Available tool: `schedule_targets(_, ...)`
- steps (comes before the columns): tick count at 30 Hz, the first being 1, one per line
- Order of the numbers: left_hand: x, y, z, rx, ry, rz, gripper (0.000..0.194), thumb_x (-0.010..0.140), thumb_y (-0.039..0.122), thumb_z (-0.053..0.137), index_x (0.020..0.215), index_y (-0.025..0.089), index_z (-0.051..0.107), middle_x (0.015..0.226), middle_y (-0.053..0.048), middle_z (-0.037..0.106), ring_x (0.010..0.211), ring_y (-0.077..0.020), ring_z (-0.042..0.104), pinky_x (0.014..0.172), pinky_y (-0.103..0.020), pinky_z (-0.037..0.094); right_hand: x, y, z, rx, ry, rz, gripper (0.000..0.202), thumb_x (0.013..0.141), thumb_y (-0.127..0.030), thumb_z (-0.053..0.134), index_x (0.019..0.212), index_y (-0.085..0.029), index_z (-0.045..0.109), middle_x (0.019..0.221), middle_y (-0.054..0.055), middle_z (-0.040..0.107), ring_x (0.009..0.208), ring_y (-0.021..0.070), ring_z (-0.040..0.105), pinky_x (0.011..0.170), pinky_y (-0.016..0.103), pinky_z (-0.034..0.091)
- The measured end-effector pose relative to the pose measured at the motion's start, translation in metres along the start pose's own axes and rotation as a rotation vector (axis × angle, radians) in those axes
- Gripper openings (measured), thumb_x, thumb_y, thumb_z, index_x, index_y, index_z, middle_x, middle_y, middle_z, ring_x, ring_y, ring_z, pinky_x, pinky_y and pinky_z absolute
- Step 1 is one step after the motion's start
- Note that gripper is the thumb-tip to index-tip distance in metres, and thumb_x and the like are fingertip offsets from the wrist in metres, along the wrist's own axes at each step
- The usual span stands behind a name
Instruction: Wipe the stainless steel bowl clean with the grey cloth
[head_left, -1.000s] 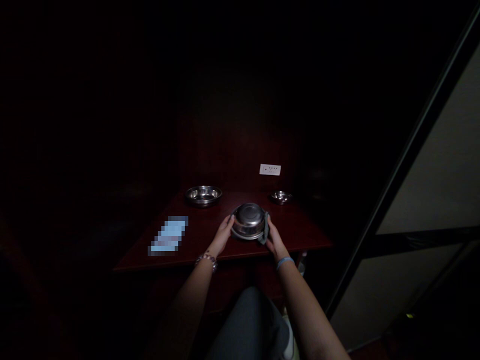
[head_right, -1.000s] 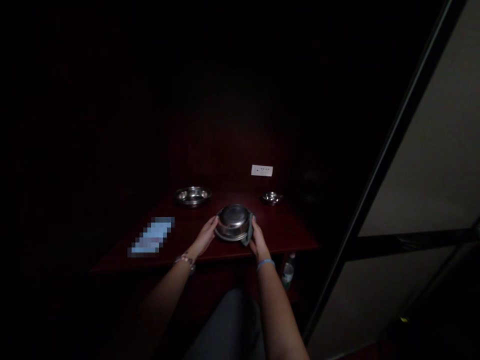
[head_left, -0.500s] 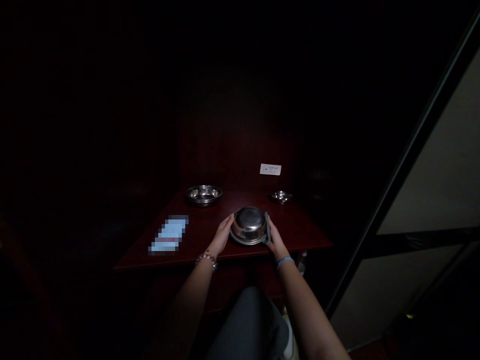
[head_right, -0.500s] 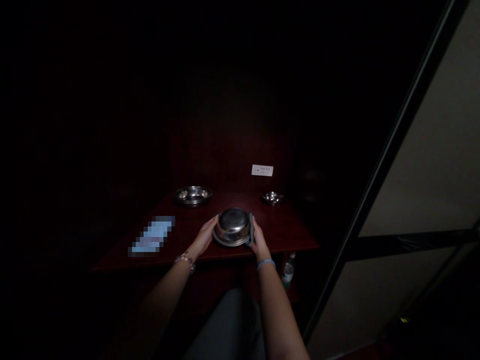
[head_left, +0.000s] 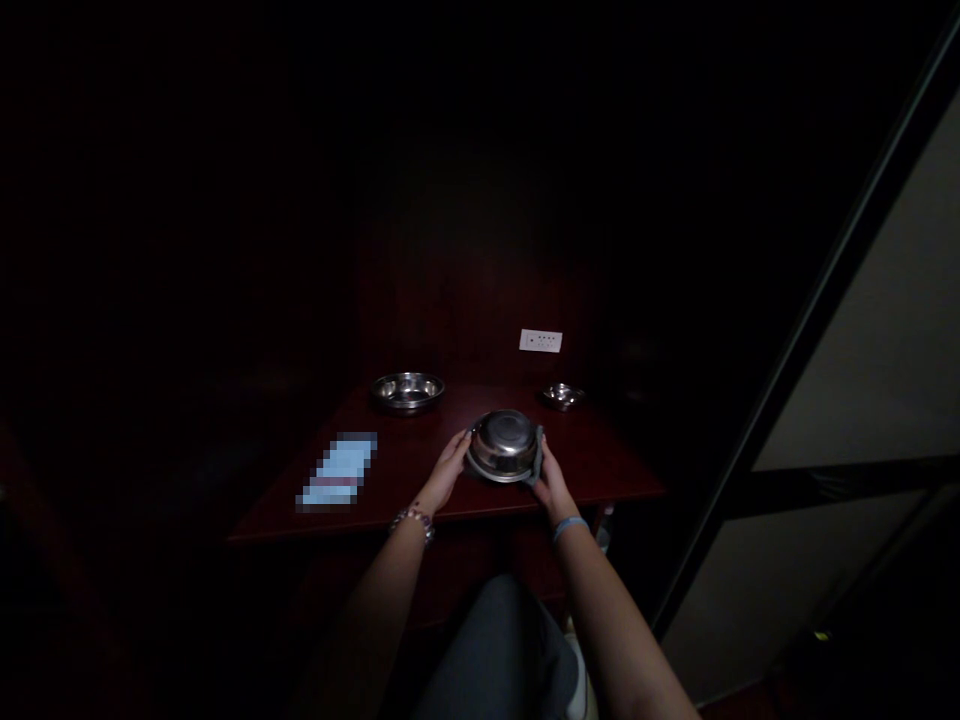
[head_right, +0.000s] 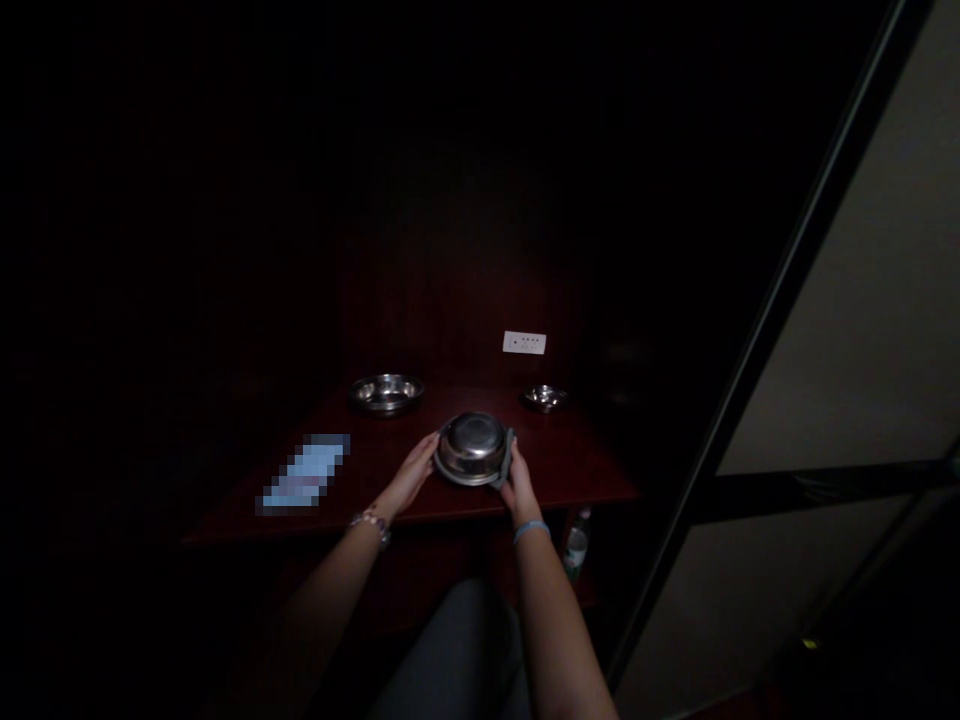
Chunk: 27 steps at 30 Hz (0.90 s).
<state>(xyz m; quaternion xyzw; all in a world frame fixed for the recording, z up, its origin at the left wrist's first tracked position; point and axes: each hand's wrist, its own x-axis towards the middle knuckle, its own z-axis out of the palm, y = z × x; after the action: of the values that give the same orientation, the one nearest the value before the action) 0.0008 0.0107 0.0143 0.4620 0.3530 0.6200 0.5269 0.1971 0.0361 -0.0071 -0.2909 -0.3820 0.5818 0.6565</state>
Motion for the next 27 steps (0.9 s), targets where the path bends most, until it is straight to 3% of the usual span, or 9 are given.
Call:
schedule_targets(5,-0.003,0.001,0.002,0.08,-0.022,-0.014,0.06,0.081,0.056,0.074,0.128,0.02,0.064,0.132,-0.014,0.069,0.117,-0.0266,0.067,0.098,-0.038,0.053,0.003,0.004,-0.002,0.016,0.021,-0.038,0.056,0.085,-0.07,0.062,0.117,-0.025,0.069,0.128,0.008,0.073,0.135,0.0271,0.058,0.12,0.051,0.039)
schedule_targets(15,0.001,0.001,0.0,-0.008,-0.005,0.005,0.068,0.08,0.057,0.076,0.138,0.027,0.058,0.14,-0.011,0.066,0.125,-0.0268,0.064,0.1,-0.039,0.055,0.0,0.004,0.001,0.022,-0.053,-0.018,0.04,0.09,-0.059,0.064,0.109,-0.025,0.073,0.12,0.002,0.077,0.122,0.0224,0.068,0.118,0.042,0.043)
schedule_targets(22,0.003,0.001,0.002,-0.082,0.01,0.042,0.057,0.08,0.054,0.076,0.126,0.022,0.069,0.139,-0.011,0.068,0.135,-0.0281,0.057,0.117,-0.042,0.043,-0.006,-0.003,0.007,-0.013,-0.087,-0.001,0.047,0.089,-0.062,0.064,0.11,-0.022,0.073,0.116,0.008,0.078,0.125,0.0262,0.066,0.115,0.047,0.047)
schedule_targets(27,0.005,0.001,0.002,-0.087,0.047,0.032,0.051,0.078,0.052,0.075,0.115,0.017,0.074,0.136,-0.013,0.07,0.136,-0.0306,0.057,0.119,-0.045,0.038,-0.006,-0.005,0.007,-0.055,-0.138,0.013,0.044,0.089,-0.062,0.062,0.108,-0.023,0.072,0.114,0.008,0.079,0.126,0.0257,0.066,0.114,0.048,0.046)
